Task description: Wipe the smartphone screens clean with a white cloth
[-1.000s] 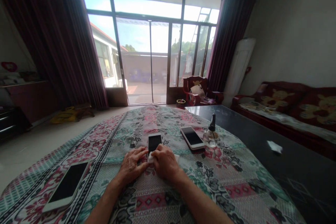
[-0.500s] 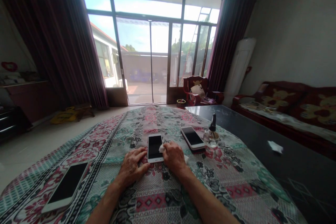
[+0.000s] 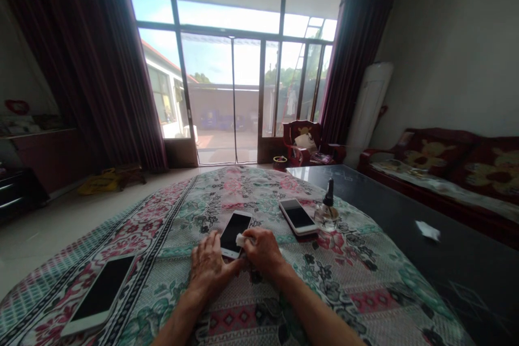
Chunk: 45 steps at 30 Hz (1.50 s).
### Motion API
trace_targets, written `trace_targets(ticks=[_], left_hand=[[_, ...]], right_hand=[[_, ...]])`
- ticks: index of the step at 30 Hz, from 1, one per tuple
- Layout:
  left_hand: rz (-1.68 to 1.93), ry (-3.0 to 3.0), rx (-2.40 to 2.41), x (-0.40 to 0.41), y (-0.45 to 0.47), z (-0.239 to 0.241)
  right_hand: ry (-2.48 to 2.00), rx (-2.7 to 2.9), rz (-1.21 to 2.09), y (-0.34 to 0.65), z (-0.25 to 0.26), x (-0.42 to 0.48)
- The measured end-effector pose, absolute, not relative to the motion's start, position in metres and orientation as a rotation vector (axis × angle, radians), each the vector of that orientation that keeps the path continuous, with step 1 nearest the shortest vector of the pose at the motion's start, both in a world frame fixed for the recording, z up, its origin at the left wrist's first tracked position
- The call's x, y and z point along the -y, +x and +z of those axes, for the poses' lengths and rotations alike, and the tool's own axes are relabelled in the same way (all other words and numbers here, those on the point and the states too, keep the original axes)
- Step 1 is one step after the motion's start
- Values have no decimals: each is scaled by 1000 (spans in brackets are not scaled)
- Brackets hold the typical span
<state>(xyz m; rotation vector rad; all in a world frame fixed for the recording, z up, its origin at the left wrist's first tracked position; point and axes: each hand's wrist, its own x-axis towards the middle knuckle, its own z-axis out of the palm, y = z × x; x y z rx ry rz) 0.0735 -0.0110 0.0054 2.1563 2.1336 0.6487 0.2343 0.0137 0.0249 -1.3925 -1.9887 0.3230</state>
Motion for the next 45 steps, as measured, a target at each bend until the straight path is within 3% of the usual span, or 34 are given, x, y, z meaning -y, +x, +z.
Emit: trace_targets(ticks=[5,12,23,45], left_hand=[[647,2157,-2108,2,66,5],[421,2302,-1578,-2,11,7],[476,2256,-1639,10,24,28],[411,2273,-1566,0,11,21]], right_hand=[[-1444,1881,223,243,27,-22],[-1422,1860,140,248,29,-24],[-1610,2037,33,248,35,-18],[-1460,2255,-41,202,28,-19]])
